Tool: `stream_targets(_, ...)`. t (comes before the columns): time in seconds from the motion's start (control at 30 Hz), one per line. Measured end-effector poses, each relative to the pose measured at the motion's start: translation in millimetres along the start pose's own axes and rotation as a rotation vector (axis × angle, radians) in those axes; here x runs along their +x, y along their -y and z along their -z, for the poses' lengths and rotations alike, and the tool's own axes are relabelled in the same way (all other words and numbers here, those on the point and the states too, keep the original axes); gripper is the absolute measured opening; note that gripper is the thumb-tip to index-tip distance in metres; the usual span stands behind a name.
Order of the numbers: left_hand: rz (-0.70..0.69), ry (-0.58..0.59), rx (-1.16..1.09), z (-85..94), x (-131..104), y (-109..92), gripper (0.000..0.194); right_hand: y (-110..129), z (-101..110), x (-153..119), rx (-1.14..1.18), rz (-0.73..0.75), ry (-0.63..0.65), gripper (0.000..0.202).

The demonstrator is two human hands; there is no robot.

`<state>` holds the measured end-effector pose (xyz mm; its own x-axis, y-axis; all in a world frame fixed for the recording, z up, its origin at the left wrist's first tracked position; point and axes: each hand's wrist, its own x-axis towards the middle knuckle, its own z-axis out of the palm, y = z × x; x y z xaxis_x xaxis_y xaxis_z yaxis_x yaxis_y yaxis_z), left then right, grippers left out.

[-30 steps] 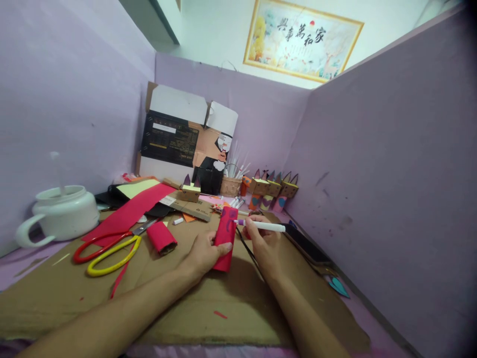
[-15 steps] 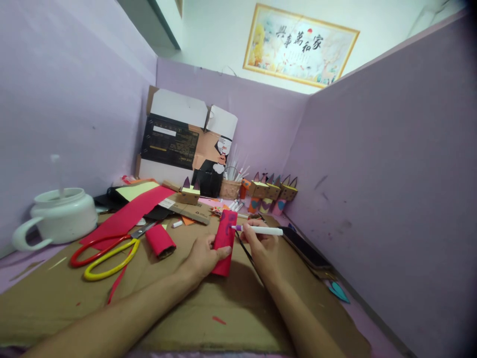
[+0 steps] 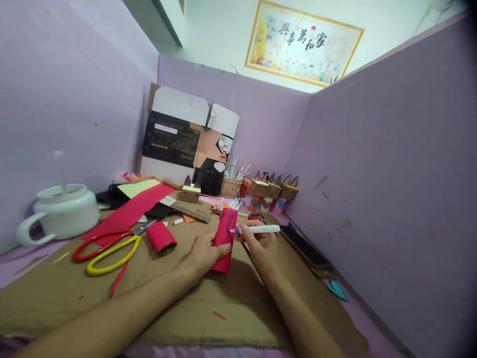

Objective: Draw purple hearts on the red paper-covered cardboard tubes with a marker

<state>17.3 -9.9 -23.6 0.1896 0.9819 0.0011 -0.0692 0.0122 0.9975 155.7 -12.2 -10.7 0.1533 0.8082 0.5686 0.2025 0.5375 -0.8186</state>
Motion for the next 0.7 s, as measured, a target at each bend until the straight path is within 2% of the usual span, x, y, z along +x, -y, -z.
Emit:
stream_targets(0.27, 0.008, 0.006, -0.006, -0.1, -0.4, 1.0, 0.032, 3.0, 1.8, -0.6, 0.128, 0.025, -0.084, 0.018)
stream_targets(0.7, -0.023, -0.005, 0.001, 0.4, 1.6, 4.0, 0.031, 1.4, -1.1, -0.7, 0.057, 0.063, -0.056, 0.018)
